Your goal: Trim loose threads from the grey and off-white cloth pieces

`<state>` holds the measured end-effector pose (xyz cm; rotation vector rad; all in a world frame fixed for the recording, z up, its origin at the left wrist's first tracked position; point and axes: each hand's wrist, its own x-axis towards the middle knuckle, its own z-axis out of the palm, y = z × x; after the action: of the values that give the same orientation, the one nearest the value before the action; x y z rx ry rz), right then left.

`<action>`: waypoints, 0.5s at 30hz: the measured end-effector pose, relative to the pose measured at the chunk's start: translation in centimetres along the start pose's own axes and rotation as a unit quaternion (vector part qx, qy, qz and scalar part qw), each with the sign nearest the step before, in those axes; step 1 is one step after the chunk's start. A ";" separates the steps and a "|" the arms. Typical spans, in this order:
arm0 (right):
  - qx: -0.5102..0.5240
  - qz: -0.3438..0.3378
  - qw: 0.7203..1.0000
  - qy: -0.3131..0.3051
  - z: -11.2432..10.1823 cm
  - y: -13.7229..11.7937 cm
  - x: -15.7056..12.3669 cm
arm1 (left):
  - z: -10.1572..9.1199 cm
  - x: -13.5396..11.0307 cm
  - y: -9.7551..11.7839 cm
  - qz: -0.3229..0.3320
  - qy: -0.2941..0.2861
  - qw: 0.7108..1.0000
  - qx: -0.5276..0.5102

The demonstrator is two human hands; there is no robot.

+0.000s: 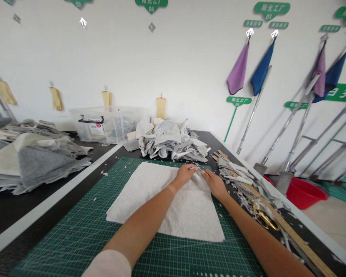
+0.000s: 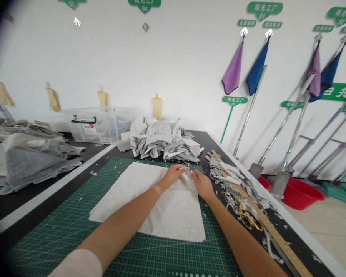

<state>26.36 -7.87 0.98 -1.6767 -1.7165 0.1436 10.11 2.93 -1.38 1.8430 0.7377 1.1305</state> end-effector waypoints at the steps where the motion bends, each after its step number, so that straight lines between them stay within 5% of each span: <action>1: -0.002 -0.002 1.000 0.001 0.0 0.0 0.0 | 0.0 0.0 0.0 0.001 0.001 1.000 0.000; 15: -0.011 0.013 1.000 -0.003 0.3 0.1 0.1 | 0.1 0.1 -0.2 -0.001 -0.014 1.000 0.003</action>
<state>26.31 -7.62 0.74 -1.7172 -1.7063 0.1425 10.22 3.10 -1.52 1.8594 0.7276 1.0989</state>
